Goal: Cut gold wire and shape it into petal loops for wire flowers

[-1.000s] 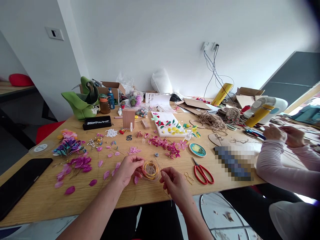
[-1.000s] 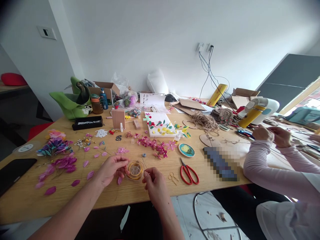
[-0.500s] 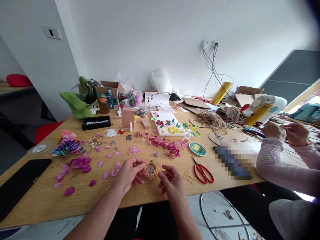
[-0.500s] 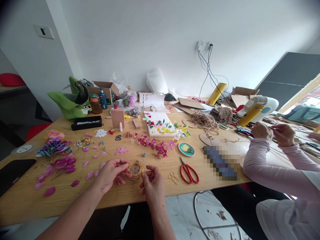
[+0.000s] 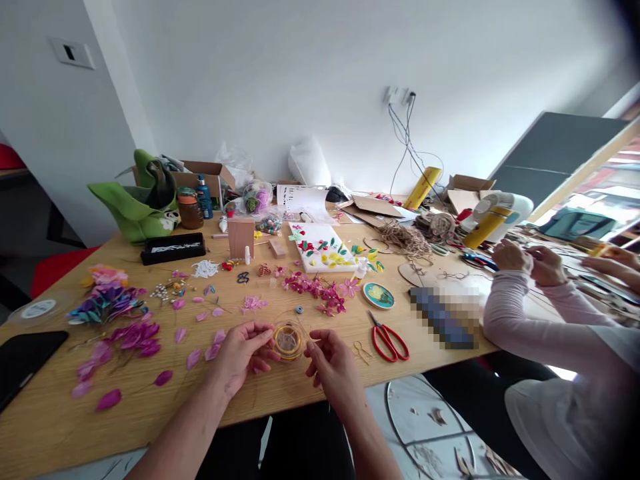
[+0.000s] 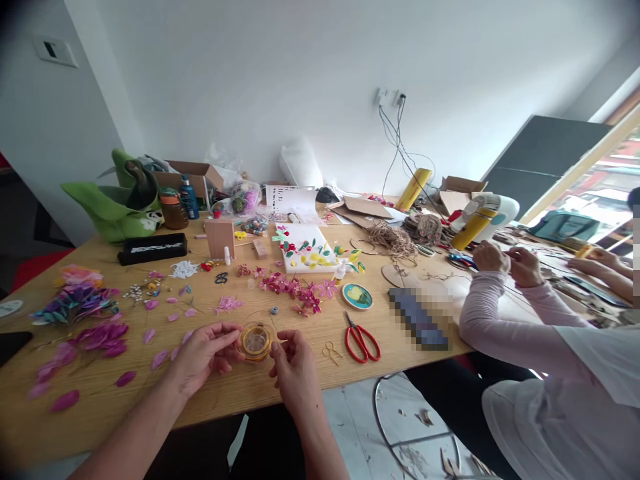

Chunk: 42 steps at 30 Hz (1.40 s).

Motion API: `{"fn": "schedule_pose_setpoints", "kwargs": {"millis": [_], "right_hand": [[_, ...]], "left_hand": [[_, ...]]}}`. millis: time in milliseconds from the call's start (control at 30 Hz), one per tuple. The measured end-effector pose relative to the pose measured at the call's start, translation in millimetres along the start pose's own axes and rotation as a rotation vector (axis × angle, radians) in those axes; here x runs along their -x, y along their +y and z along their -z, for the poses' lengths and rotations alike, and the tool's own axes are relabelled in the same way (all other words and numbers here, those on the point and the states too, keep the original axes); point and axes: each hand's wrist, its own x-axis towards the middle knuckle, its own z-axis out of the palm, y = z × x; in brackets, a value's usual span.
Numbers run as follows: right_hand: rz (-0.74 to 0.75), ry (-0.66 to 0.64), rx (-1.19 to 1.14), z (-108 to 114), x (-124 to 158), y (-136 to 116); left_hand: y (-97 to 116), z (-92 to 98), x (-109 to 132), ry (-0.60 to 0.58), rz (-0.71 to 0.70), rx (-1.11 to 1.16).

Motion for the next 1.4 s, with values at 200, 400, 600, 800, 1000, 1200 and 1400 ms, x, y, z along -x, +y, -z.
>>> {"fn": "schedule_pose_setpoints", "kwargs": {"millis": [200,400,600,800,1000,1200,1400], "right_hand": [[-0.011,0.254,0.528,80,-5,3],[-0.073,0.363,0.981,137,-20,25],[-0.045,0.295,1.194,133,-32,40],[-0.113,0.285,1.13,130,-37,39],[-0.245,0.346,0.804,144,-39,38],[-0.169,0.31,0.287,157,-1,8],[-0.169,0.072,-0.594,108,33,-26]], "left_hand": [[-4,2.4,-4,-0.01,0.005,0.021],[-6,3.3,-5,-0.027,-0.02,0.042],[-8,1.9,-3,-0.035,-0.064,0.046],[-8,2.1,-2,-0.022,-0.082,0.028],[-7,3.3,-2,-0.007,-0.065,-0.012],[-6,3.9,-1,0.006,-0.079,-0.032],[-10,3.3,-1,-0.005,-0.09,0.003]]}}
